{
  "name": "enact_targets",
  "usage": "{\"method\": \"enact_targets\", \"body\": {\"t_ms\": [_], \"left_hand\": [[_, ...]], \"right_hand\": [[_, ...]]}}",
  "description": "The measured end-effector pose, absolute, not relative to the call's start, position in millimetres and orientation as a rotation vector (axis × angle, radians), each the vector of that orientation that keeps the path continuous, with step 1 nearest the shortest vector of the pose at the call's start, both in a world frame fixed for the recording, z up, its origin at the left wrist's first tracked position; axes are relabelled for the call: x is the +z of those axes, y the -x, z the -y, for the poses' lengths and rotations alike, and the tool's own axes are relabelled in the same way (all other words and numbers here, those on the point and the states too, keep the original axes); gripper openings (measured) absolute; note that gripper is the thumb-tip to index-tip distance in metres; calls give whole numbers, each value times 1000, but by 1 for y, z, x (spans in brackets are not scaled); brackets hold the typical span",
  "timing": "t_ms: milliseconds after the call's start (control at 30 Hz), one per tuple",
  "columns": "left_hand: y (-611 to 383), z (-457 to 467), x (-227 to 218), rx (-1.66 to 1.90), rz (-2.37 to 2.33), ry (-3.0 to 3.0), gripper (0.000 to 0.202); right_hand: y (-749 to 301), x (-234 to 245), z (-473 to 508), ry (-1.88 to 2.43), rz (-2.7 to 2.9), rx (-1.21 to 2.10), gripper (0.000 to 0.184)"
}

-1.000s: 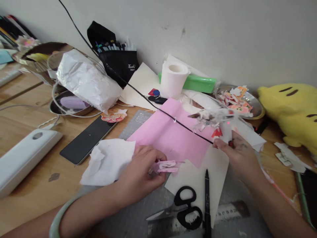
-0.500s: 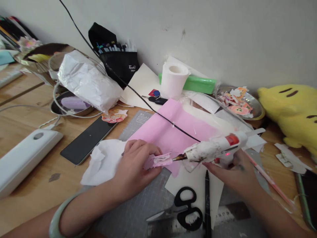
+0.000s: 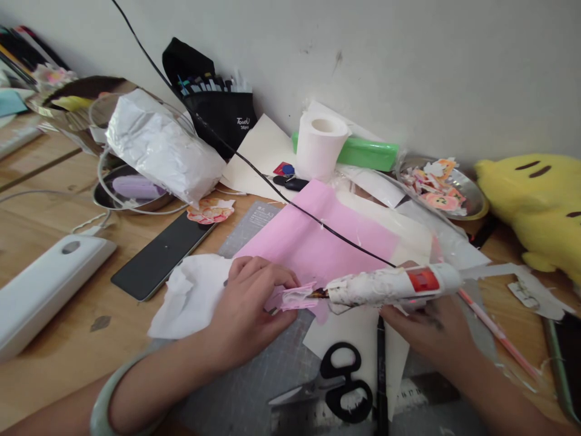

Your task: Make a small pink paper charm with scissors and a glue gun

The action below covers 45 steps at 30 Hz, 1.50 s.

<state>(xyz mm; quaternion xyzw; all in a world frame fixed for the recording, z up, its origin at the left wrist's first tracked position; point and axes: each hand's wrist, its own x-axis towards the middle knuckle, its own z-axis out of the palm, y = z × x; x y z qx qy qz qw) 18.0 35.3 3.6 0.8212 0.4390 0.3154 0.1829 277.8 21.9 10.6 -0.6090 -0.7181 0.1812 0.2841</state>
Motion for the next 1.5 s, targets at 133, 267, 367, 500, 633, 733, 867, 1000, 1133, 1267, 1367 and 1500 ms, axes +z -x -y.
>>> {"method": "enact_targets", "body": {"t_ms": [133,267,367,500,633,733,867,1000,1133,1267,1367,1500], "left_hand": [[-19,-35,2,944,-1224,-2304,20],[-20,-36,1,948,-1209,-2299,22],[-19,-36,0,945,-1214,-2291,23],[-19,-35,1,938,-1215,-2289,22],[-19,-34,4,932,-1198,-2307,21],[-20,-35,4,936,-1208,-2302,22],[-20,-36,2,943,-1219,-2284,24],[-20,-36,1,954,-1213,-2271,23],[-19,-35,1,949,-1203,-2270,23],[-19,-35,2,941,-1208,-2273,25],[-19,-35,4,923,-1201,-2277,25],[-19,-33,5,919,-1187,-2291,22]], "right_hand": [[-280,8,-24,1495,1972,437,14],[-282,7,-25,1395,2027,437,11],[-283,7,-25,1376,2045,452,11],[-282,8,-24,1385,2045,451,11],[-280,11,-23,1441,2068,277,14],[-279,11,-23,1449,2070,207,12],[-280,8,-23,1492,2089,229,9],[-281,7,-24,1474,2125,283,9],[-282,9,-24,1453,2113,345,6],[-282,8,-25,1431,2112,337,4],[-282,7,-25,1433,2097,287,5],[-282,9,-25,1441,2082,125,10]]}}
